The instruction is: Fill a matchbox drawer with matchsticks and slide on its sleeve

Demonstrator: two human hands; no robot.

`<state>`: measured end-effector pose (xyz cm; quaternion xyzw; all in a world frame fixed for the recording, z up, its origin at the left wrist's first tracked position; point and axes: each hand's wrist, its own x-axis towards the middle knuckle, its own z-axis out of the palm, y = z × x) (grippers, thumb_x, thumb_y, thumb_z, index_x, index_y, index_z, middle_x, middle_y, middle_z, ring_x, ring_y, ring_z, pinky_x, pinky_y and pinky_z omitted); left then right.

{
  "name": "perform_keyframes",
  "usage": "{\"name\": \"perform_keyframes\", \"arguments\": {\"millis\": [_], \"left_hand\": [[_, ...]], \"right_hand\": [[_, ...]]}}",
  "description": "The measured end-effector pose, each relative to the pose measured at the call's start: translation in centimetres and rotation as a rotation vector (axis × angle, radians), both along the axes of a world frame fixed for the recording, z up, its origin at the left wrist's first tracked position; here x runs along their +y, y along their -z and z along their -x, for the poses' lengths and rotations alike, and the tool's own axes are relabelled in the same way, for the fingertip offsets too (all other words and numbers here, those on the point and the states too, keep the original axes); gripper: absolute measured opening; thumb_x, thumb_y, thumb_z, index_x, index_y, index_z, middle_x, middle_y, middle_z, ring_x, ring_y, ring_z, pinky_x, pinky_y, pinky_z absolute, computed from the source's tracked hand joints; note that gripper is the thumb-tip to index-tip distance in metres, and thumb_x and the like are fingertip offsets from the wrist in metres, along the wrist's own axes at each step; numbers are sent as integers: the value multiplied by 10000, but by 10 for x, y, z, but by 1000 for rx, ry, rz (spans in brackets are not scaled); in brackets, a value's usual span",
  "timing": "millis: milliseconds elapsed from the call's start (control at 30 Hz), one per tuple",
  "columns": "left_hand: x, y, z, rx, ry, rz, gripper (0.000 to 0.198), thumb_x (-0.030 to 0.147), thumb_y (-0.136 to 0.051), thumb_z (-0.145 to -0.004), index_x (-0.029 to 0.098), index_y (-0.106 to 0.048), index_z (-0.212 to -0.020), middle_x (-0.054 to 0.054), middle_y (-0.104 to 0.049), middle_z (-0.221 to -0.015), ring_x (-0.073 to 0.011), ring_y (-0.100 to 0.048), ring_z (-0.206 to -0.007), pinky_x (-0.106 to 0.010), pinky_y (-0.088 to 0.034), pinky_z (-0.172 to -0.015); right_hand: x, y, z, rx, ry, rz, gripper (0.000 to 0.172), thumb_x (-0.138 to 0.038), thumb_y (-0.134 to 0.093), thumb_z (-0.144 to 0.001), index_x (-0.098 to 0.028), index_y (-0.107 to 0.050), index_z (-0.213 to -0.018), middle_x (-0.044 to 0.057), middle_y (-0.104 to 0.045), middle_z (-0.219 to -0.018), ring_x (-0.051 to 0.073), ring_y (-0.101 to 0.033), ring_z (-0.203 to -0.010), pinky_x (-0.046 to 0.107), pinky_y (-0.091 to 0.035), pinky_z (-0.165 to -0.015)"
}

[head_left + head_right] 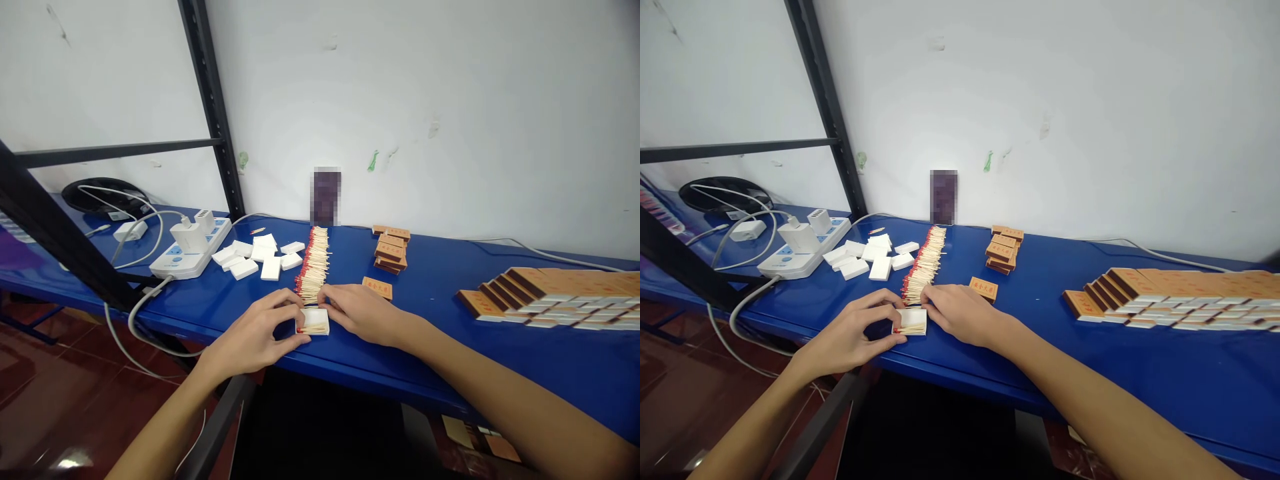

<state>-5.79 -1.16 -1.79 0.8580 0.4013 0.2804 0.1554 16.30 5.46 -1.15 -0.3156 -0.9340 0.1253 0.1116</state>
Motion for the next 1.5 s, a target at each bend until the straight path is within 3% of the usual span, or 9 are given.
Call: {"name": "perform_keyframes", "arguments": {"millis": [333,700,1100,1500], "left_hand": [[0,-1,1,32,-19,0,136,301,-640,-855,208,-586,-938,-41,-581,-1042,-177,-568,-932,-297,-463,-830],[-3,-5,1,86,2,9,218,302,-671,-794,212,-553,-954,-20,-609,-974,-186,-557,-899,-304,-437,-796],[-2,-2,1,75,-41,8,248,310,-673,-812,227,-569,-1022,-10,-613,-993,-170,-552,-885,-292,-441,-780],[-1,-3,1,73,-15,22,263,304,-687,-793,226,-570,-1016,-10,-615,-997,-170,-551,-879,-291,-438,-780]], "right_hand": [[-1,1,-1,-33,-6,-62,169,-254,-358,-998,-191,-500,-932,41,-642,-859,170,-577,-713,273,-355,-611],[-3,0,-2,-37,-91,-90,100,-209,-411,-969,-195,-501,-930,24,-620,-891,156,-556,-731,270,-359,-622],[-1,4,-3,-28,-23,-54,179,-266,-330,-1006,-194,-483,-945,38,-631,-894,168,-582,-742,283,-364,-637],[-2,1,-4,-16,-51,-52,130,-234,-388,-979,-200,-491,-907,26,-617,-885,153,-544,-719,274,-342,-624]]}}
